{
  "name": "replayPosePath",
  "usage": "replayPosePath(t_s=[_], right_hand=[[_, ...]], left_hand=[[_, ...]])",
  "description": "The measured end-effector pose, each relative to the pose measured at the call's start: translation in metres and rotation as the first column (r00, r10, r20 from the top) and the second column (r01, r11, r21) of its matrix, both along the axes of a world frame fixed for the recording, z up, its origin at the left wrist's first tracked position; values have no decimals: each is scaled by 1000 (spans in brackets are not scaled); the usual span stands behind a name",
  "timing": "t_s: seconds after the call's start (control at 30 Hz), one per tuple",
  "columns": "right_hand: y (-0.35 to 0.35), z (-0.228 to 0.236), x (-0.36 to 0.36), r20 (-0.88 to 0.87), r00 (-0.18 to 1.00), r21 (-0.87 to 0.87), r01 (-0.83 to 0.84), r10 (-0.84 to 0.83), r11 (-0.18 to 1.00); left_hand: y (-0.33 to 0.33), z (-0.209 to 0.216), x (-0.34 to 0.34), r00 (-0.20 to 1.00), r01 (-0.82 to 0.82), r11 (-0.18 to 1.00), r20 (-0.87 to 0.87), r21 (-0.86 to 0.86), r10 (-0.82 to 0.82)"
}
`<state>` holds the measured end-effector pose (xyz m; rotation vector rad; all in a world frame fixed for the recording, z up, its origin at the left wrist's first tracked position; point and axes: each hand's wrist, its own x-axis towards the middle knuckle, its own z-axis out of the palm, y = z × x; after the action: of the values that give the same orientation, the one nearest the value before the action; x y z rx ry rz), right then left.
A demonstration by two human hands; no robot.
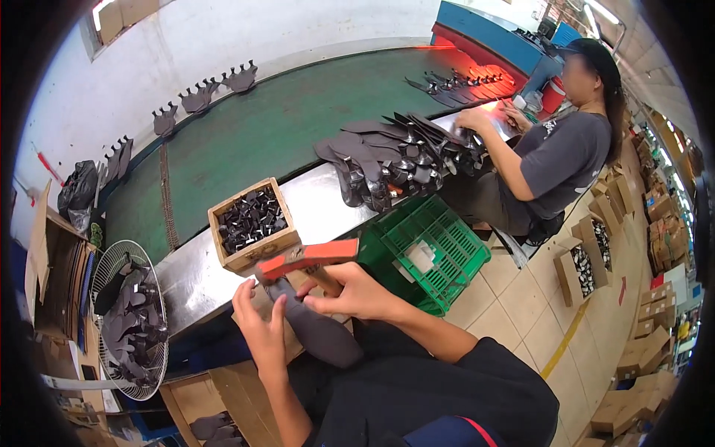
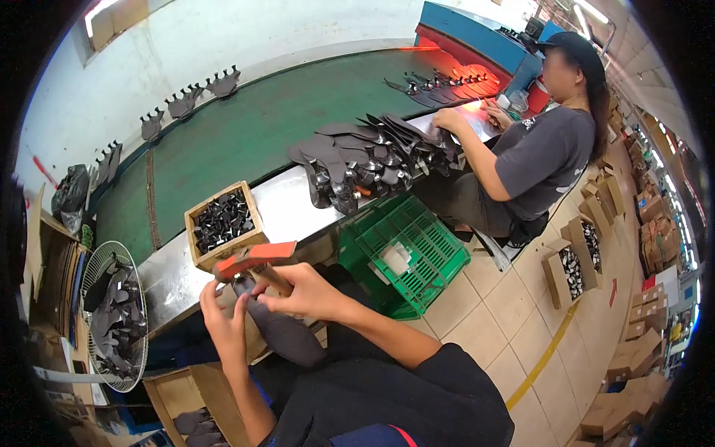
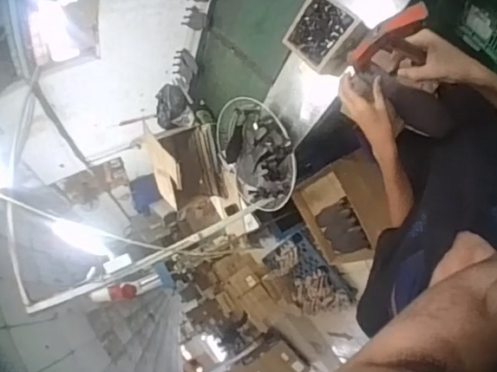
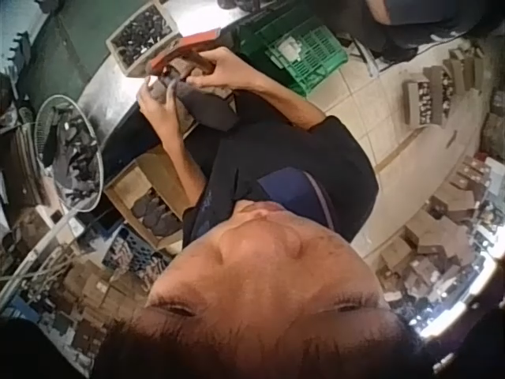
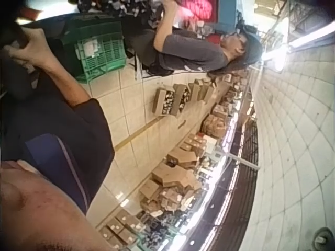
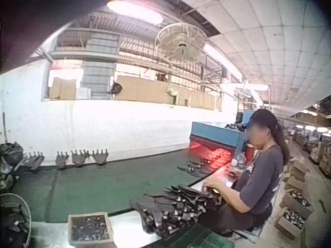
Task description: Assemble and attach small components to shoe soles using a hammer.
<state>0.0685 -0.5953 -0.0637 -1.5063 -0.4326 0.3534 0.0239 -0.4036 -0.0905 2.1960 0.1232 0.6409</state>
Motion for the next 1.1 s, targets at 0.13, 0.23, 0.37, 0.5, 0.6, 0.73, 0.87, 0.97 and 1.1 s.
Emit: replayPosePath(t_s=[0.13,0.23,0.37,0.5,0.6,0.73,0.87,0.97,1.1], right_hand=[[-1,-21,24,219,975,-83,60,-40,995],[-1,-8,35,187,982,-160,72,-41,985],[24,-2,44,156,988,-178,4,24,984],[44,-21,55,176,970,-282,-112,166,953],[55,-38,55,304,936,-177,-126,176,976],[57,-42,54,253,949,-128,-159,187,979],[55,-41,49,155,955,-174,-225,252,959],[55,-29,49,505,818,-295,-136,275,946],[55,-24,47,617,717,-377,-94,326,921]], left_hand=[[19,-49,31,991,131,991,-30,13,-130],[15,-55,45,993,118,992,-32,41,-116],[9,-46,23,999,36,983,21,183,-40],[17,-49,7,1000,-4,984,22,176,0],[22,-52,0,999,-28,986,37,161,22],[27,-52,-3,1000,-10,989,31,150,6],[29,-56,-3,999,-11,991,45,136,5],[32,-54,-4,999,38,991,-34,125,-34],[36,-57,4,997,54,983,53,177,-64]])
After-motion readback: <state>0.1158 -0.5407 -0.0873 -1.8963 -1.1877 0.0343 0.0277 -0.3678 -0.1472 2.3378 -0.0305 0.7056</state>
